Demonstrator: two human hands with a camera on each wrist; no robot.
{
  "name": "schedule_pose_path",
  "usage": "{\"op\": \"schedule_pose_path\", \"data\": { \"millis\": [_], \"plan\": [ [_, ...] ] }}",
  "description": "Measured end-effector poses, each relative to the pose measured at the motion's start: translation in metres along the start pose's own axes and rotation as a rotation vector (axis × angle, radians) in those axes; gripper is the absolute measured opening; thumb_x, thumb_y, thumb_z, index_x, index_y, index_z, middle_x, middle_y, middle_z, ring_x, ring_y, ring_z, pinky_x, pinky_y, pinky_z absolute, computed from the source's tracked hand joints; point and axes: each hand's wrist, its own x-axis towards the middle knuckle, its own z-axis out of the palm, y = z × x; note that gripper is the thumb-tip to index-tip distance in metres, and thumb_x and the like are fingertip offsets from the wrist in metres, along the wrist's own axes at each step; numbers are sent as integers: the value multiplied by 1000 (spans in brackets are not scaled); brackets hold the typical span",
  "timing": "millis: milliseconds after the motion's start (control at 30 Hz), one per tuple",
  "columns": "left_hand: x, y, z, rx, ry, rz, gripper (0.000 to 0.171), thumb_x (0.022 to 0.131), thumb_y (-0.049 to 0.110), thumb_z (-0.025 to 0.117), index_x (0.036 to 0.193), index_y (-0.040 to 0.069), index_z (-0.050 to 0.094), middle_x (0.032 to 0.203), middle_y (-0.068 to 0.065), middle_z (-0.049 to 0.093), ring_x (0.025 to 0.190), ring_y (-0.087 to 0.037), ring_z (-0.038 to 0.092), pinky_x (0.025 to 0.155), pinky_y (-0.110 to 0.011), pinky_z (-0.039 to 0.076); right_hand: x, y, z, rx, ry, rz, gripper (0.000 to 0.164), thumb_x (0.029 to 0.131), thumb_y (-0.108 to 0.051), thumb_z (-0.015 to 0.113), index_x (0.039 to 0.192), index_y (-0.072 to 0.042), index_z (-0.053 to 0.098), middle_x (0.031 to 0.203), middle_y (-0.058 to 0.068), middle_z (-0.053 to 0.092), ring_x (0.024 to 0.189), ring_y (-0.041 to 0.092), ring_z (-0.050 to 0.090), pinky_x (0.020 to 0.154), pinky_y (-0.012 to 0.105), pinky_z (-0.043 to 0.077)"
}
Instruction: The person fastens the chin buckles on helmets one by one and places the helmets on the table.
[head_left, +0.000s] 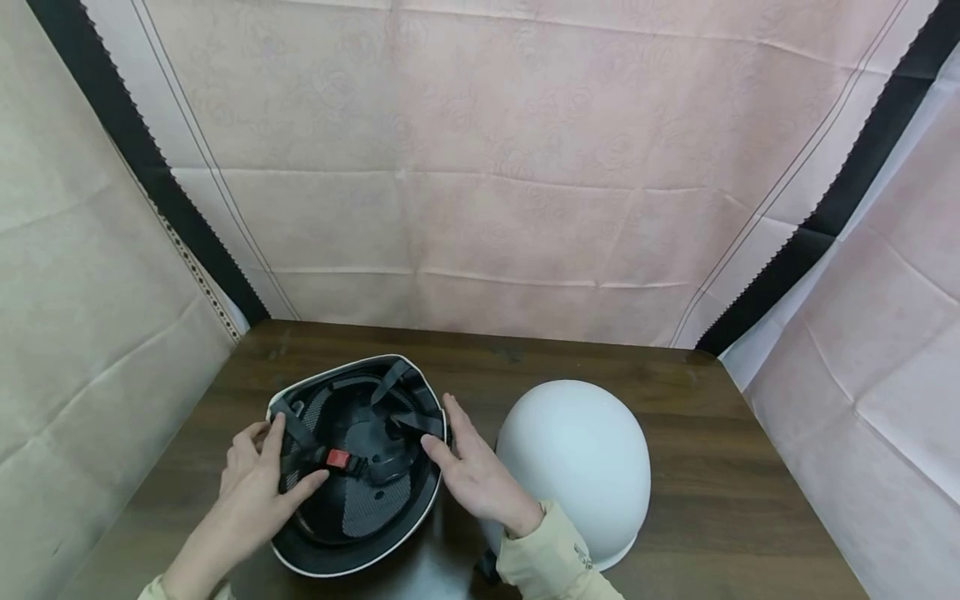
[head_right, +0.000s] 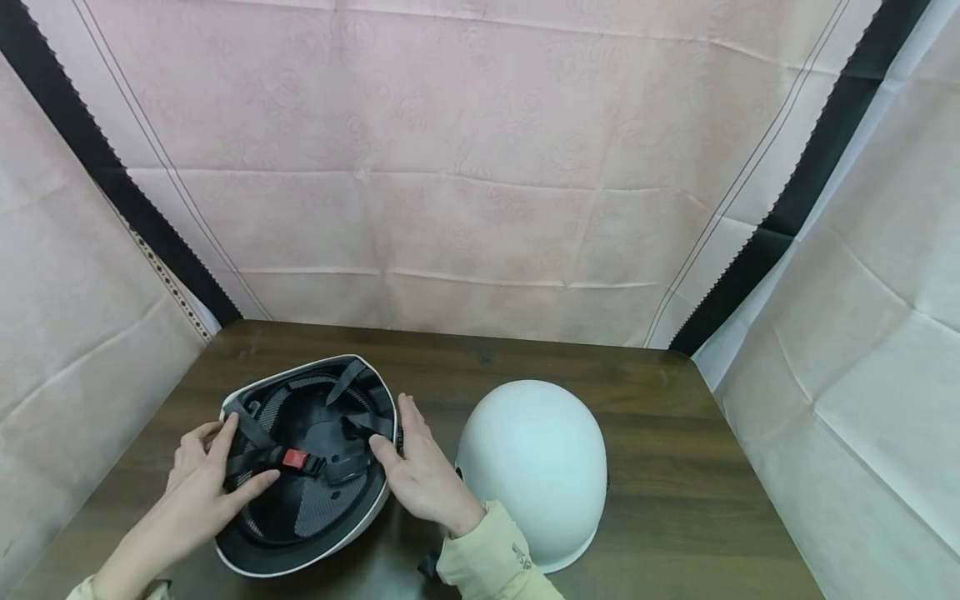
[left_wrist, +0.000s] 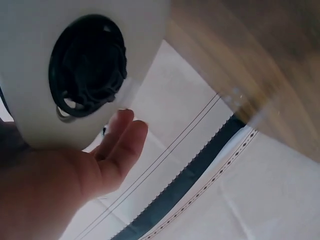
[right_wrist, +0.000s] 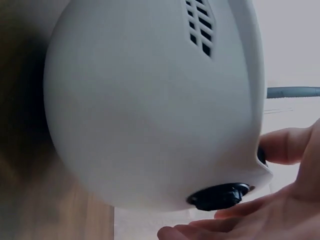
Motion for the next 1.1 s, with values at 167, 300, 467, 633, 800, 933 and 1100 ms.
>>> {"op": "schedule_pose_path", "data": {
  "millis": [167,300,467,633,800,933,1100],
  "plan": [
    [2,-3,8,-36,-64,-4,104,85,41,74,149,-13,12,136,-42,16,116,-57,25,84,-70,27,0,2,-1,23,17,-34,73,101,-51,41,157,-17,9,162,1,7,147,17,11,115,47,19],
    [3,-6,16,-30,-105,2,107,85,44,73,149,-13,9,136,-42,18,114,-59,29,85,-71,28,0,2,-1,33,22,-20,78,98,-58,42,157,-19,9,161,-4,7,146,13,10,115,45,18],
    [3,-7,21,-61,-148,-20,108,85,49,71,150,-12,9,136,-42,19,118,-59,28,90,-73,25,1,3,0,47,33,20,83,95,-62,46,157,-22,8,161,-4,7,146,16,10,115,49,17],
    [3,-5,22,-105,-150,-22,106,86,48,70,150,-11,9,138,-43,18,124,-58,21,93,-72,18,3,6,2,122,17,48,91,92,-61,52,157,-21,1,161,2,6,146,20,12,115,50,17],
    [3,-6,25,-105,-142,-18,106,86,48,70,149,-12,10,137,-41,21,122,-55,22,95,-71,17,3,10,2,297,-3,102,94,93,-62,49,156,-20,-8,162,9,1,147,25,8,115,52,15],
    [2,-6,26,-111,-137,-18,107,85,47,72,149,-12,10,138,-40,21,122,-53,23,95,-70,17,3,12,2,386,-15,164,92,94,-67,40,156,-18,-5,162,9,3,147,26,8,114,55,13],
    [1,-8,28,-153,-128,-11,104,86,45,72,150,-9,11,139,-39,21,125,-54,21,95,-71,18,5,14,4,429,-19,217,94,92,-72,37,157,-14,0,162,8,0,147,29,5,113,60,6]
  ]
}}
